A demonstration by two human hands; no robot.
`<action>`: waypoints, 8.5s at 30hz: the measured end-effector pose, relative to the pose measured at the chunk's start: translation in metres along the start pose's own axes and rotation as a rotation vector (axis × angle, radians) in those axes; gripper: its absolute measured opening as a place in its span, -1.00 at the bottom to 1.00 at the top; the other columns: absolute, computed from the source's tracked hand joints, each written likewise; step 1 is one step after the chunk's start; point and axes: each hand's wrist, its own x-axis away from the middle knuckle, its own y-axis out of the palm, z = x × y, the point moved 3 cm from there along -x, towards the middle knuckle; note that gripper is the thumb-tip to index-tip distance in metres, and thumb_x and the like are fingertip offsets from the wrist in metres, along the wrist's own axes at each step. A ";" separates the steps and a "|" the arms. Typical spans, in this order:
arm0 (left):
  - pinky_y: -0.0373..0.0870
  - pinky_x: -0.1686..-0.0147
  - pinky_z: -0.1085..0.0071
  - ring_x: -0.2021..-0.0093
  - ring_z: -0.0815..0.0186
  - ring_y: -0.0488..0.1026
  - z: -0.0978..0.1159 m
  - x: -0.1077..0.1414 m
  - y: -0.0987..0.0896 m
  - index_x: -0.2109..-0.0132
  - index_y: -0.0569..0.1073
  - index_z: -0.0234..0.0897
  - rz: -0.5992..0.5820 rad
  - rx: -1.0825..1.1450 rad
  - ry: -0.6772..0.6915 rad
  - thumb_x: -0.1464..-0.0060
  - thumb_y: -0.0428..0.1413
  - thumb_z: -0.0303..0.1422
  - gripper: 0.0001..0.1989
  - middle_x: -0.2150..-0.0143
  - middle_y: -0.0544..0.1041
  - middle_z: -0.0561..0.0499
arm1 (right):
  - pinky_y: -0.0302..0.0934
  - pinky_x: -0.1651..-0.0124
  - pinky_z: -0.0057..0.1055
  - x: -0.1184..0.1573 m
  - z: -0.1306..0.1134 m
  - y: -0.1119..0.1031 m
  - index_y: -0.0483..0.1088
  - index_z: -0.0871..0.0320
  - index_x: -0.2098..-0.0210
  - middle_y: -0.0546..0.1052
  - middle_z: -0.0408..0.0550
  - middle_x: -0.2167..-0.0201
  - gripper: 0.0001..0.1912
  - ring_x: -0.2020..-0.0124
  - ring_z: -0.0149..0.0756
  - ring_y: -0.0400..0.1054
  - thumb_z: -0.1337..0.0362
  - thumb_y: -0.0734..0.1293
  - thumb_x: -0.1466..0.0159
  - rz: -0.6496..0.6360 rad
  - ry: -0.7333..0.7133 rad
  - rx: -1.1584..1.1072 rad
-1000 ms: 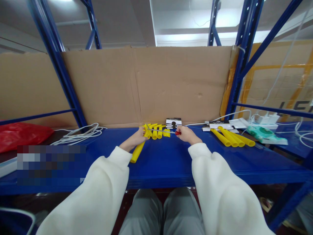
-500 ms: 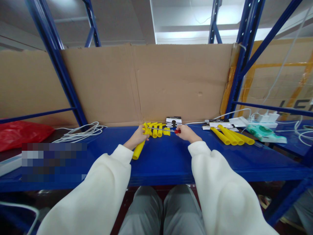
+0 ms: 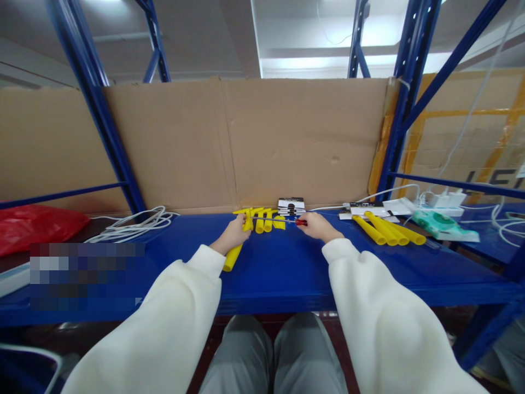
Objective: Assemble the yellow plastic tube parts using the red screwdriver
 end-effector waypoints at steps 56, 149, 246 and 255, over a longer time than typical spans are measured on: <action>0.45 0.02 0.24 0.00 0.05 0.55 -0.005 0.000 0.002 -0.07 0.31 -0.32 -0.006 0.049 -0.024 -0.01 0.13 -0.58 -0.56 0.08 0.59 -0.24 | 0.22 0.21 -0.41 0.005 -0.015 -0.017 0.55 0.17 0.32 0.61 0.07 0.34 -0.83 0.27 -0.17 0.48 0.32 0.29 -0.26 0.058 0.008 0.088; 0.43 -0.03 0.24 -0.04 0.07 0.53 -0.001 0.002 0.000 -0.10 0.30 -0.31 -0.040 -0.069 0.002 -0.08 0.07 -0.58 -0.59 0.03 0.58 -0.23 | 0.28 0.20 -0.39 0.006 -0.002 -0.020 0.54 0.08 0.17 0.63 0.01 0.25 -0.83 0.20 -0.15 0.50 0.25 0.35 -0.26 0.005 0.042 0.101; 0.48 0.05 0.16 0.18 0.13 0.58 -0.007 -0.005 0.005 -0.06 0.22 -0.33 -0.063 -0.005 -0.040 -0.11 0.04 -0.54 -0.64 0.17 0.57 -0.20 | 0.30 0.26 -0.36 0.021 0.011 -0.014 0.43 0.09 0.20 0.61 -0.01 0.31 -0.82 0.30 -0.16 0.49 0.19 0.39 -0.21 0.072 0.145 -0.036; 0.48 0.04 0.23 0.13 0.13 0.58 -0.006 -0.002 0.006 -0.05 0.24 -0.29 -0.026 0.048 -0.034 -0.09 0.05 -0.56 -0.63 0.15 0.58 -0.17 | 0.27 0.21 -0.35 0.020 0.003 -0.018 0.42 0.13 0.29 0.58 0.05 0.30 -0.87 0.27 -0.16 0.46 0.20 0.31 -0.26 0.035 0.106 -0.054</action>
